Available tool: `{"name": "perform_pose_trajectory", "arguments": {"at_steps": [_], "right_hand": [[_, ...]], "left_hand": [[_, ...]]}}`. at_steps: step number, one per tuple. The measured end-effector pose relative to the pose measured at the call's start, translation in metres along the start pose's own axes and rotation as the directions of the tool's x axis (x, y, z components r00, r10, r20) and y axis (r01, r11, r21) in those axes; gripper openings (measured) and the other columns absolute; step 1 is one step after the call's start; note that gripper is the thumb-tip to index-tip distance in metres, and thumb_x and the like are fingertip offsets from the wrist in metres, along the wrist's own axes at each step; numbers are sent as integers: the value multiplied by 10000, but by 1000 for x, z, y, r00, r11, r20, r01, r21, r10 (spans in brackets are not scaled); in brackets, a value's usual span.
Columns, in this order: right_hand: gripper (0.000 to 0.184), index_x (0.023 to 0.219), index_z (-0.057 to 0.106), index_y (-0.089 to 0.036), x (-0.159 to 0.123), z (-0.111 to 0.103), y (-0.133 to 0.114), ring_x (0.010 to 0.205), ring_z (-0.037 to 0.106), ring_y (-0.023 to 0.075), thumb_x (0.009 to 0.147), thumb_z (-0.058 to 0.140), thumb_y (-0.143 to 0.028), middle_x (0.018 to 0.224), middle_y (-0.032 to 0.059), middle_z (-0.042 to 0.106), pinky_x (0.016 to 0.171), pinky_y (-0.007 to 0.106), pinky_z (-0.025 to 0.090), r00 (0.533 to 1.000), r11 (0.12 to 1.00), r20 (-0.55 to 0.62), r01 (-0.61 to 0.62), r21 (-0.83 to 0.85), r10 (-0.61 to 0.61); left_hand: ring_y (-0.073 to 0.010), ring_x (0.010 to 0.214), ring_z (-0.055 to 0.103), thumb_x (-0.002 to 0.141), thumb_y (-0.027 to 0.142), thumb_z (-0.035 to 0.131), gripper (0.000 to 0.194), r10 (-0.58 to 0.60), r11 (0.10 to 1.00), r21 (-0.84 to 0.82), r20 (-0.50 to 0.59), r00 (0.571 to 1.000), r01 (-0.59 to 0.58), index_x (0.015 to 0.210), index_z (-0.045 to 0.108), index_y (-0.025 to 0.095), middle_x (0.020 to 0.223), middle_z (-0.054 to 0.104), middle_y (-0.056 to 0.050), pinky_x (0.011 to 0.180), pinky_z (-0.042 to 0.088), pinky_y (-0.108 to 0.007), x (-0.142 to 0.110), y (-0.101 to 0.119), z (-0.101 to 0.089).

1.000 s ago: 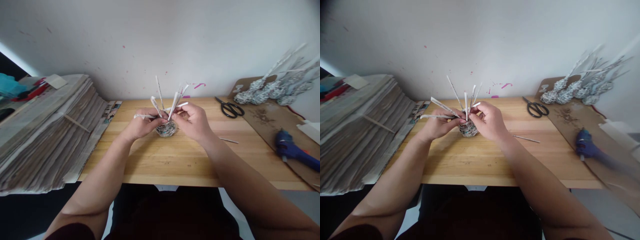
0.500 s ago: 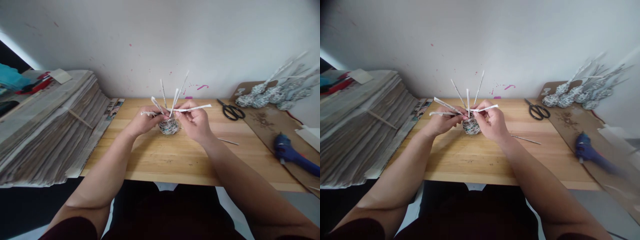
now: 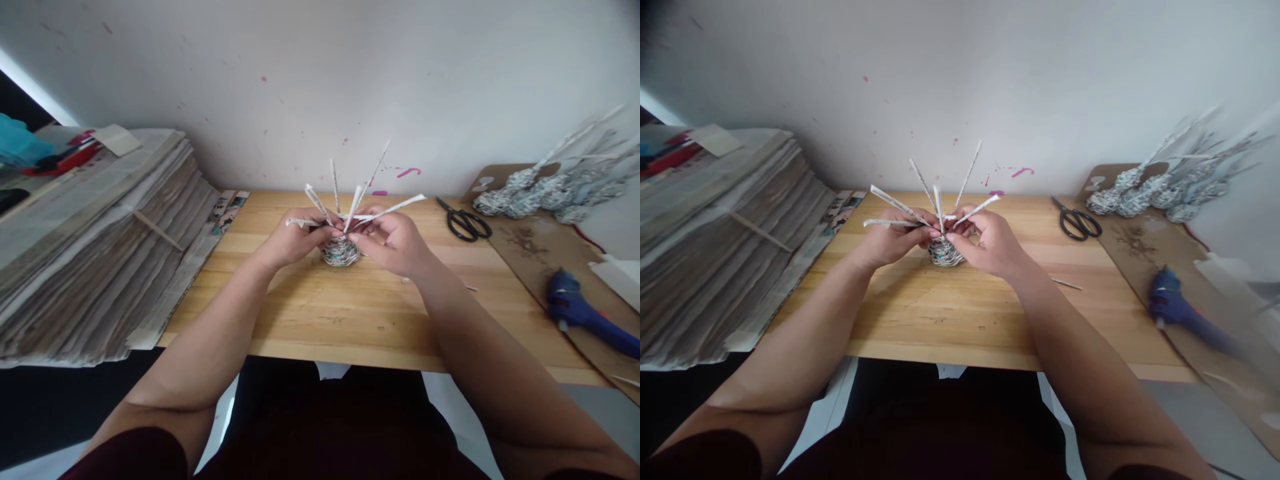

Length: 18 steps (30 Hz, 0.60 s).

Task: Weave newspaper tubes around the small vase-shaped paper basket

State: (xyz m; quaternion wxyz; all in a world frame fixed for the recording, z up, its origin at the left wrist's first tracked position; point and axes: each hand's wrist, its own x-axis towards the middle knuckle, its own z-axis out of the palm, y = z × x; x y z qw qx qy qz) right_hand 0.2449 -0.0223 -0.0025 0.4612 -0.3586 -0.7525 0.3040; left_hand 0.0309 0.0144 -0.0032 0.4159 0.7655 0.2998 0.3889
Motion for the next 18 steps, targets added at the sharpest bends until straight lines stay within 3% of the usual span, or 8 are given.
{"name": "perform_pose_trajectory", "arguments": {"at_steps": [7, 11, 18], "right_hand": [[103, 910, 744, -225, 2, 5, 2, 866, 710, 222, 893, 754, -326, 904, 49, 767, 808, 399, 574, 994, 997, -104, 29, -72, -36], [97, 897, 743, -226, 2, 9, 8, 835, 723, 213, 875, 769, -317, 902, 42, 778, 768, 385, 576, 991, 996, -131, -15, 85, 26], [74, 878, 739, -220, 5, 14, 6, 803, 715, 189, 843, 767, -279, 851, 16, 769, 742, 356, 581, 985, 985, -157, -40, 167, 66]], "left_hand": [[-136, 643, 659, 906, 403, 723, 269, 1, 1000, 25, 53, 999, -2, 968, 782, 149, 803, 752, -53, 628, 563, -255, -3, -3, -5], [-166, 789, 687, 800, 311, 812, 246, 17, 996, 83, 75, 997, -23, 994, 765, 168, 921, 779, -59, 738, 571, -277, -4, 0, -8], [-129, 666, 589, 819, 258, 766, 123, -15, 984, 179, -15, 1000, 18, 885, 746, 155, 748, 711, -13, 628, 456, -241, -2, 7, 1]]}}
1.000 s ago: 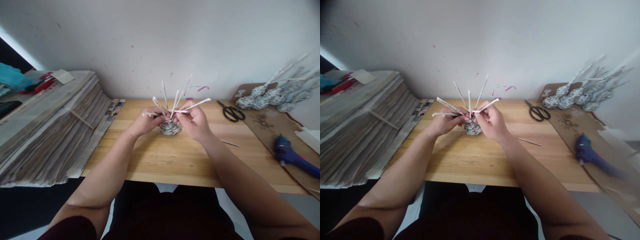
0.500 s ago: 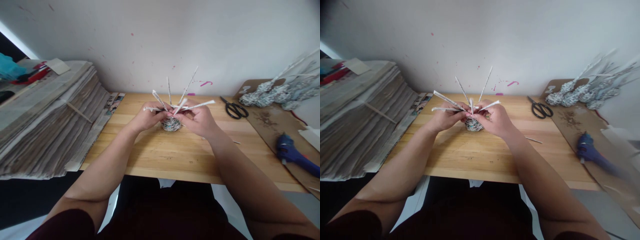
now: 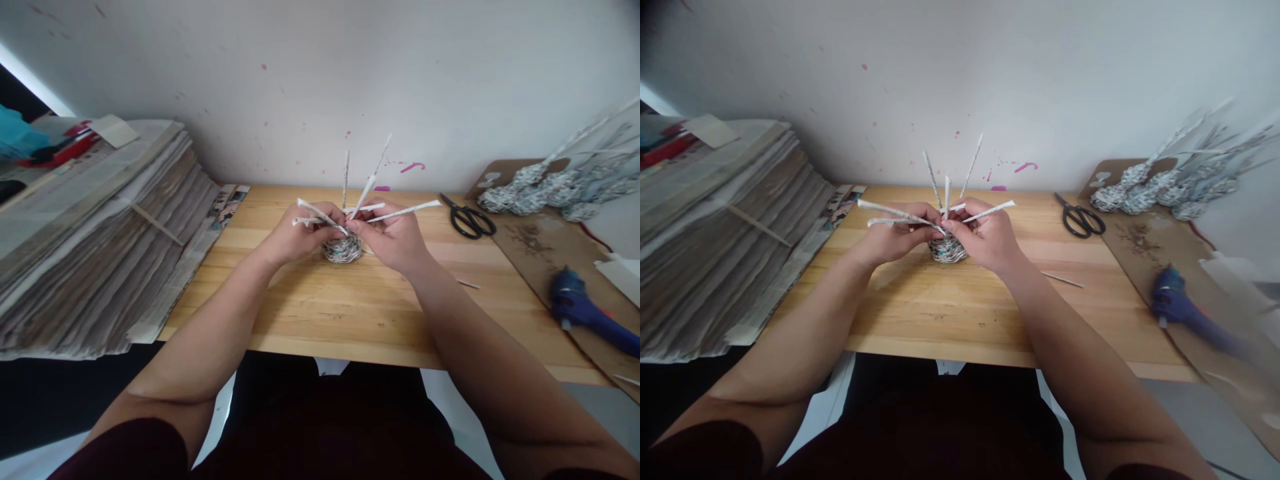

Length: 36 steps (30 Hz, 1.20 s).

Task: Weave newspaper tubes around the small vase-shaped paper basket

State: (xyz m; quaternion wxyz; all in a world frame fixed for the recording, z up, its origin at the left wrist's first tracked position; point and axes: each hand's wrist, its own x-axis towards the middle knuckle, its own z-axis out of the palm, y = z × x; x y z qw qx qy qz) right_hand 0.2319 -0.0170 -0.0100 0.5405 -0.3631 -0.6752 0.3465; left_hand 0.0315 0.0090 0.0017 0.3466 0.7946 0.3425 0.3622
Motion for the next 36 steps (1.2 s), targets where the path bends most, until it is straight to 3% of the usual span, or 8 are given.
{"name": "perform_pose_trajectory", "arguments": {"at_steps": [5, 12, 16, 24, 30, 36], "right_hand": [[101, 865, 730, -221, 2, 1, 4, 770, 699, 179, 824, 777, -300, 817, 7, 757, 707, 341, 576, 1000, 1000, -14, 11, 2, -11], [56, 869, 732, -228, 2, 0, 4, 752, 699, 175, 827, 761, -252, 807, -3, 757, 699, 340, 558, 998, 999, -41, 38, -13, -39], [41, 849, 725, -225, 3, 2, 0, 746, 694, 169, 823, 752, -243, 799, -8, 751, 697, 333, 550, 998, 999, -59, 11, -37, -14], [54, 824, 704, -221, 5, 4, -3, 698, 660, 156, 820, 743, -259, 766, -9, 731, 648, 314, 512, 998, 999, -57, 7, -41, -9], [52, 817, 723, -219, 5, 2, -4, 687, 652, 155, 803, 752, -260, 757, -8, 738, 651, 312, 510, 998, 997, -54, -43, -58, 39], [114, 775, 734, -209, 6, 3, -6, 693, 659, 158, 804, 773, -312, 766, 8, 757, 649, 308, 537, 997, 998, -54, -50, -45, 47]], "left_hand": [[-110, 670, 572, 806, 165, 737, 26, 32, 999, 5, -49, 998, -32, 813, 716, 151, 745, 705, 2, 652, 455, -225, 1, 4, 4], [-114, 646, 561, 779, 222, 764, 85, -8, 996, -86, -71, 997, 2, 811, 725, 155, 728, 699, 1, 623, 440, -235, 2, -1, 7], [-113, 648, 567, 772, 167, 734, 31, 5, 1000, -9, -145, 989, -6, 777, 708, 151, 718, 702, -1, 626, 443, -230, 2, 2, 10], [-123, 649, 566, 812, 198, 693, 66, 53, 997, 64, -74, 996, -48, 842, 717, 144, 727, 700, -16, 599, 434, -233, 1, 3, 5], [-136, 708, 633, 779, 325, 814, 228, -18, 993, -118, 17, 1000, 19, 928, 777, 155, 831, 767, -37, 670, 509, -254, 2, -5, -1], [-120, 592, 589, 678, 465, 903, 378, -125, 955, -279, -67, 990, 102, 785, 749, 137, 676, 700, -16, 585, 514, -251, 5, -5, 7]]}}
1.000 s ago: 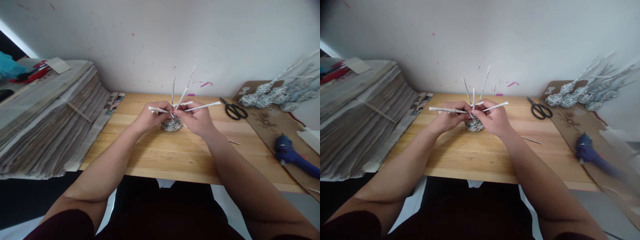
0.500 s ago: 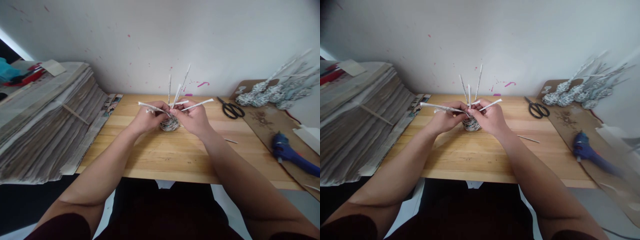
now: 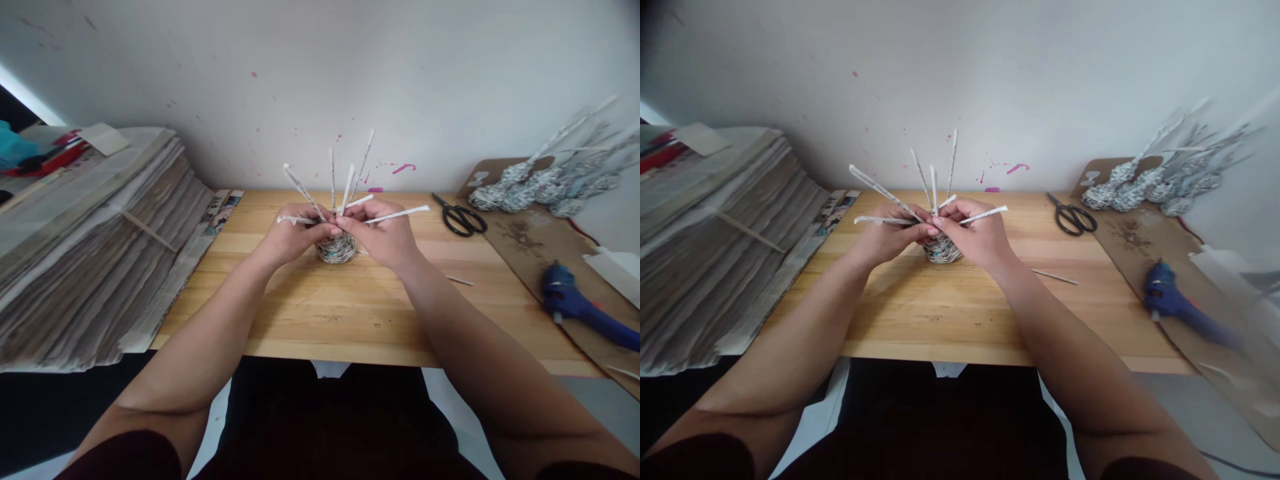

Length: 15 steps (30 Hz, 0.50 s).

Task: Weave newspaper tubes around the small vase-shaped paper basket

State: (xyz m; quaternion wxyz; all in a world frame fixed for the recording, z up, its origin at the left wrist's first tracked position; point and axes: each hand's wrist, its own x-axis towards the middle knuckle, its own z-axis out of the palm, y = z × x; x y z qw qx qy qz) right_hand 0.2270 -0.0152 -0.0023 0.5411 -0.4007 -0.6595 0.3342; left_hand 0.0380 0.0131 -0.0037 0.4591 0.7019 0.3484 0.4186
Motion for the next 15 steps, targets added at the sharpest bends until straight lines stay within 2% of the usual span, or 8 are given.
{"name": "perform_pose_trajectory", "arguments": {"at_steps": [5, 8, 11, 15], "right_hand": [[99, 767, 749, -211, 0, 3, -3, 689, 653, 147, 827, 765, -288, 779, 9, 762, 643, 294, 539, 998, 998, -32, 54, -32, -55], [87, 775, 755, -208, 2, 3, -2, 687, 650, 145, 830, 766, -275, 785, 14, 763, 644, 292, 537, 995, 995, -40, 85, -55, -88], [132, 796, 751, -206, 3, 1, 0, 718, 658, 153, 859, 754, -322, 789, 20, 753, 673, 300, 548, 997, 997, 4, 75, -34, -75], [242, 988, 757, -219, -1, -10, 1, 781, 674, 158, 862, 775, -425, 982, 44, 777, 706, 311, 559, 999, 1000, 37, 13, -9, -13]], "left_hand": [[-133, 590, 601, 654, 517, 914, 437, -36, 999, 15, -62, 997, 37, 782, 754, 131, 663, 702, -27, 574, 521, -260, -2, 4, 5], [-133, 595, 595, 675, 533, 901, 439, -1, 999, 50, -89, 996, 6, 788, 753, 135, 664, 702, -25, 579, 506, -258, -2, 4, 7], [-124, 600, 574, 700, 510, 893, 412, 50, 995, 86, -88, 995, -43, 804, 739, 142, 670, 692, -16, 581, 474, -249, -3, 3, 7], [-107, 557, 505, 762, 493, 843, 384, 64, 993, 98, -46, 997, -59, 751, 660, 155, 609, 616, 8, 537, 406, -245, -3, 4, 6]]}}
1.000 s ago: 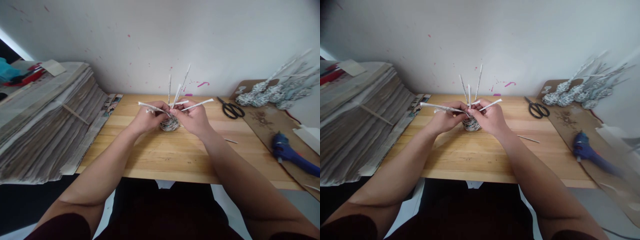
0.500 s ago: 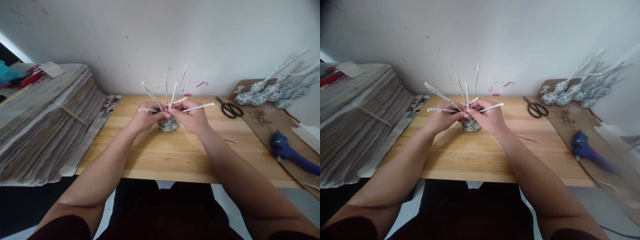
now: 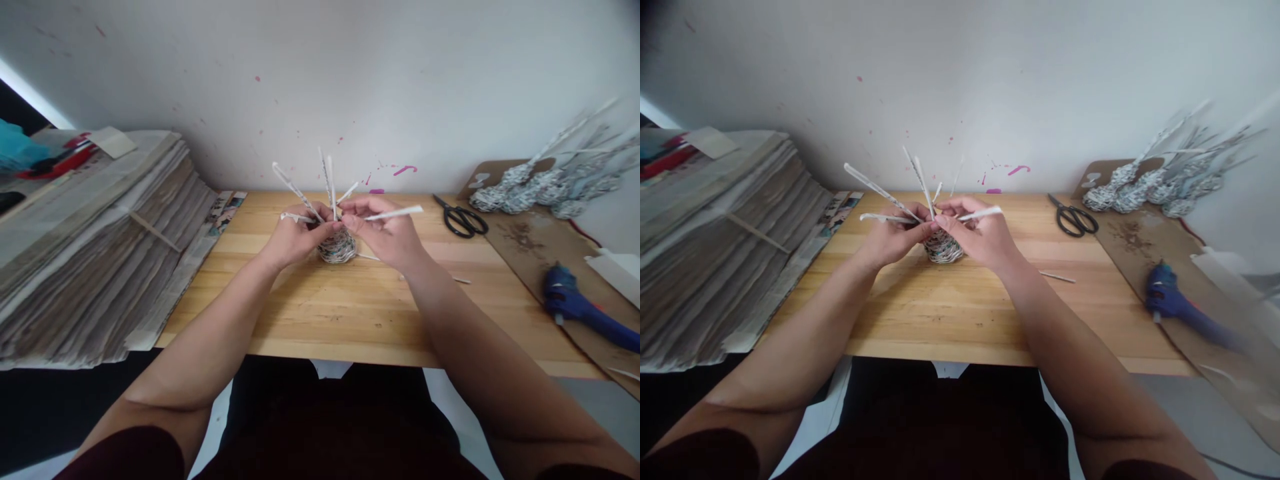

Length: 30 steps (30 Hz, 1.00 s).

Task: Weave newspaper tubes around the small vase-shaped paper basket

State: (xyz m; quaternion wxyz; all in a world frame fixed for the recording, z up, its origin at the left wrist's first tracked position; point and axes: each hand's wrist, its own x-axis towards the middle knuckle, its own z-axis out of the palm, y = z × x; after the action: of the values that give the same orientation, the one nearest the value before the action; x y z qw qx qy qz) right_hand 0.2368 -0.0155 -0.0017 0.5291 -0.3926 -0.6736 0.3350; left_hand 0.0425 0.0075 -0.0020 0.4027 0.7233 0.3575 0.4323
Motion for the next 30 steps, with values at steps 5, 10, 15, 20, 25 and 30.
{"name": "perform_pose_trajectory", "arguments": {"at_steps": [5, 10, 15, 20, 25, 30], "right_hand": [[177, 920, 777, -207, -7, -25, -12, 662, 625, 153, 829, 822, -352, 825, 22, 768, 641, 311, 477, 988, 948, 118, -61, -314, 103], [132, 752, 735, -234, -5, -41, -25, 718, 641, 190, 821, 836, -281, 729, 5, 728, 706, 346, 449, 994, 847, -19, 81, -526, -107], [263, 797, 649, -248, -2, -38, -22, 637, 616, 164, 774, 880, -373, 716, -15, 666, 628, 337, 481, 966, 980, -242, 45, -191, -92], [320, 996, 591, -263, -3, -27, -22, 779, 713, 184, 820, 808, -418, 871, 5, 717, 636, 316, 535, 997, 983, -36, -56, 176, 63], [41, 789, 708, -209, -12, -21, -25, 622, 618, 142, 816, 677, -205, 713, 10, 699, 566, 288, 467, 974, 992, 193, -103, -74, 116], [179, 806, 761, -213, -15, -13, -10, 544, 526, 113, 795, 613, -113, 714, 0, 712, 535, 279, 409, 998, 933, 57, 1, -361, 21]], "left_hand": [[-115, 576, 504, 842, 478, 765, 342, 57, 992, 112, -1, 998, -56, 775, 644, 165, 653, 628, -5, 542, 390, -250, -1, 2, -2], [-134, 635, 572, 888, 398, 704, 246, 70, 988, 131, 54, 996, -77, 824, 650, 166, 717, 674, -23, 594, 444, -252, -3, 3, -2], [-155, 716, 610, 899, 361, 686, 201, 102, 983, 138, 108, 989, -117, 856, 653, 168, 776, 688, -33, 659, 474, -264, -4, 2, -2], [-157, 710, 599, 906, 353, 678, 192, 120, 985, 109, 116, 986, -133, 849, 645, 173, 771, 674, -31, 664, 470, -272, -4, 0, -1], [-147, 698, 591, 903, 384, 702, 228, 156, 984, 69, 89, 984, -162, 842, 633, 175, 756, 659, -16, 665, 476, -266, -1, -3, 1], [-151, 670, 591, 920, 478, 682, 321, 140, 982, 126, 38, 989, -144, 823, 631, 177, 714, 657, -16, 650, 470, -271, 0, -2, -2]]}}
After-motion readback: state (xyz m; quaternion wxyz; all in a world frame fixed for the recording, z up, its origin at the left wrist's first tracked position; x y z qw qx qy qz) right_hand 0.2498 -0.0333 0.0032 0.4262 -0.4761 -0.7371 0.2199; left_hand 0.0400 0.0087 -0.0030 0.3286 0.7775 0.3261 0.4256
